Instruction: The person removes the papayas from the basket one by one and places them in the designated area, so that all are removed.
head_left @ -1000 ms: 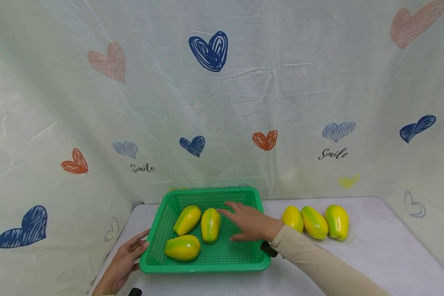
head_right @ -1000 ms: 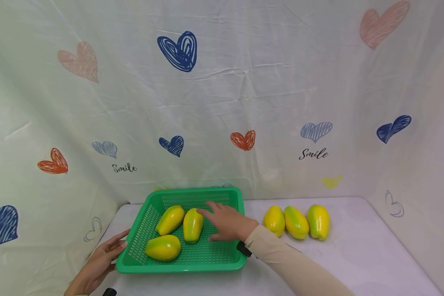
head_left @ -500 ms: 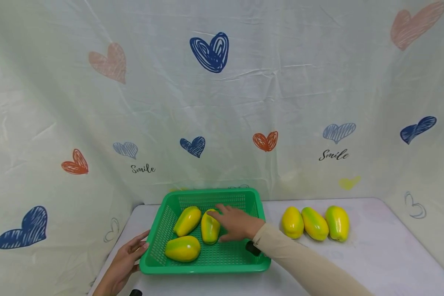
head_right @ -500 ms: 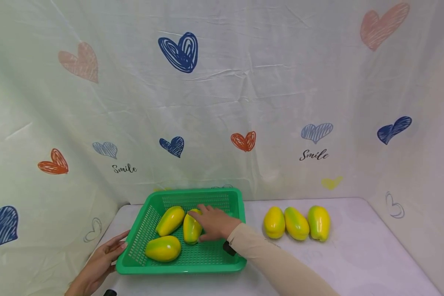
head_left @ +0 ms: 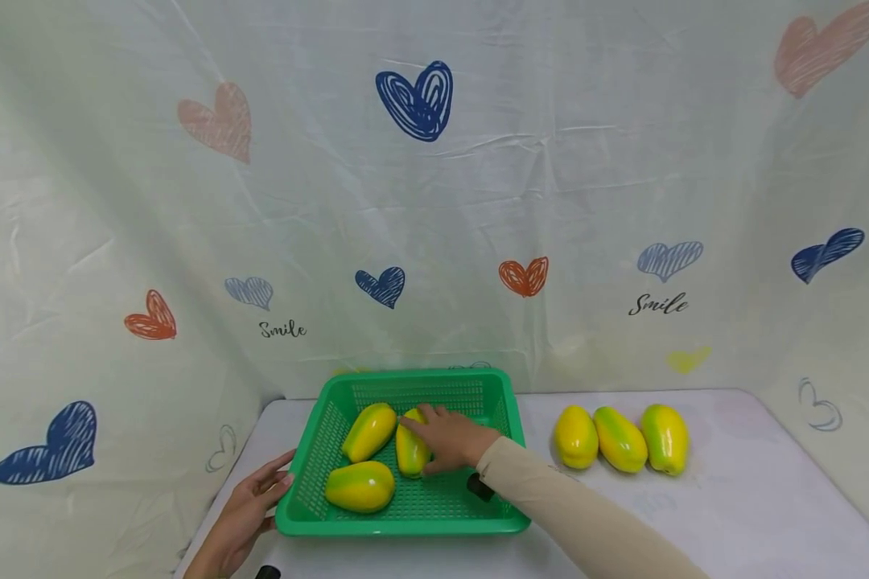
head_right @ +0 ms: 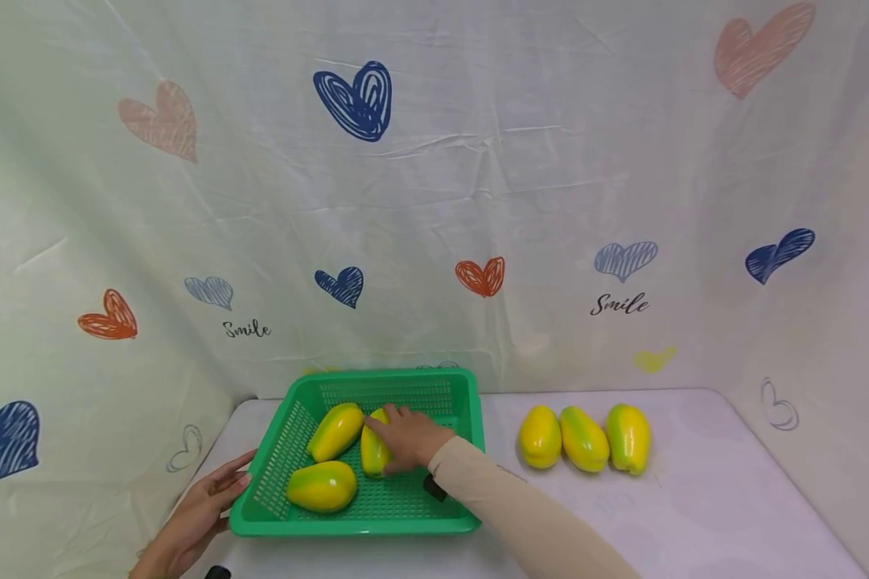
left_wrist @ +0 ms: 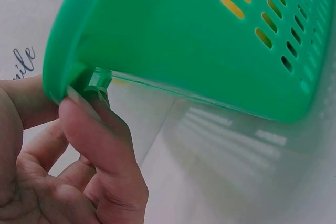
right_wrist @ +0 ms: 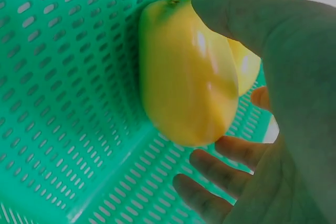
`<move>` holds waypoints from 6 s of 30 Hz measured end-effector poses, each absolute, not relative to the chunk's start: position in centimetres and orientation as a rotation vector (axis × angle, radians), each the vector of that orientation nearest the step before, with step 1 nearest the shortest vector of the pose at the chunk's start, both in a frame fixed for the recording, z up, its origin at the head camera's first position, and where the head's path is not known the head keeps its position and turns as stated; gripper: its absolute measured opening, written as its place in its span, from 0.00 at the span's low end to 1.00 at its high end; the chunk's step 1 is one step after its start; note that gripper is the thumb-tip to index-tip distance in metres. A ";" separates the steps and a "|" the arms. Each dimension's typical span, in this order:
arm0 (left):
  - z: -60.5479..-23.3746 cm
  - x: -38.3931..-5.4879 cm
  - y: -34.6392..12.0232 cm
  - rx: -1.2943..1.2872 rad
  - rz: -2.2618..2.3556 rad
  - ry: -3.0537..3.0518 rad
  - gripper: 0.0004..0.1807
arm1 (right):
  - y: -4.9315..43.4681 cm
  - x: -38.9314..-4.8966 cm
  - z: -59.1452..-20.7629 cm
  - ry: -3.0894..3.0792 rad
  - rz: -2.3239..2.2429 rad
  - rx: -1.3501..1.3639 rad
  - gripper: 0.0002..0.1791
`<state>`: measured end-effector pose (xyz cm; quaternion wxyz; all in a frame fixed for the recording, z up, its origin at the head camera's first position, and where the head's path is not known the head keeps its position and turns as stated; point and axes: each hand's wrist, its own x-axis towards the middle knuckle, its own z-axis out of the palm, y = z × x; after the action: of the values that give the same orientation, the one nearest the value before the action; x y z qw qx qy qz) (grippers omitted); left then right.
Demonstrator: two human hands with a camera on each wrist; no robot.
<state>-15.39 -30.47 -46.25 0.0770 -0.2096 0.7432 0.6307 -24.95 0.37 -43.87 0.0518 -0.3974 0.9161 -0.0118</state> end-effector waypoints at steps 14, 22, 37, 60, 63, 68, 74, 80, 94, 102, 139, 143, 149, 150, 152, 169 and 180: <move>-46.0 -15.3 -30.3 -0.615 1.878 2.249 0.32 | -0.4 -26.4 -45.6 2.815 -0.136 -1.148 0.45; -46.0 -15.3 -30.3 -0.627 1.880 2.241 0.33 | -0.6 -26.6 -45.9 2.810 -0.127 -1.164 0.44; -46.2 -15.4 -30.4 -0.625 1.871 2.235 0.33 | 0.2 -26.2 -45.2 2.706 -0.073 -1.084 0.47; -46.5 -15.3 -30.5 -0.624 1.855 2.238 0.40 | 1.1 -25.3 -44.7 2.664 -0.145 -1.030 0.39; -46.5 -15.3 -30.5 -0.623 1.864 2.233 0.39 | 1.4 -25.1 -44.5 2.658 -0.153 -1.030 0.39; -46.4 -15.4 -30.4 -0.626 1.861 2.230 0.39 | 1.7 -24.8 -44.3 2.657 -0.139 -1.045 0.39; -46.4 -15.4 -30.4 -0.629 1.859 2.224 0.39 | 2.0 -24.7 -44.0 2.644 -0.116 -1.050 0.39; -46.5 -15.3 -30.4 -0.598 1.864 2.231 0.39 | 2.4 -24.4 -43.7 2.607 -0.120 -1.050 0.38; -46.3 -15.1 -30.6 -0.594 1.843 2.236 0.40 | 3.3 -24.1 -43.2 2.536 -0.160 -1.068 0.38; -46.5 -15.3 -30.7 -0.596 1.850 2.224 0.42 | 5.3 -23.8 -42.6 2.559 -0.220 -1.097 0.39; -46.0 -15.8 -30.7 -0.620 1.883 2.166 0.43 | 20.8 -15.7 -42.4 3.029 -1.036 -0.857 0.48; -45.9 -15.8 -30.7 -0.626 1.886 2.165 0.41 | 21.8 -15.2 -43.6 3.062 -1.003 -0.845 0.49; -45.9 -15.9 -30.8 -0.630 1.882 2.160 0.41 | 22.8 -14.5 -45.0 3.062 -0.958 -0.760 0.49; -45.9 -15.9 -30.8 -0.628 1.883 2.158 0.41 | 22.9 -14.5 -45.3 3.065 -0.948 -0.759 0.49; -45.8 -15.9 -30.9 -0.629 1.880 2.159 0.41 | 23.1 -14.3 -45.8 3.061 -0.930 -0.753 0.49; -46.4 -15.7 -31.0 -0.617 1.908 2.119 0.46 | 24.6 -13.3 -49.0 3.106 -0.811 -0.869 0.53; -46.4 -15.7 -30.7 -0.645 1.895 2.135 0.46 | 24.7 -13.8 -50.2 3.089 -0.801 -0.930 0.54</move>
<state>-15.72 -30.68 -46.36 0.1073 -0.2190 0.7254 0.6437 -13.84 24.66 -50.19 -0.0912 -0.2785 0.9255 -0.2401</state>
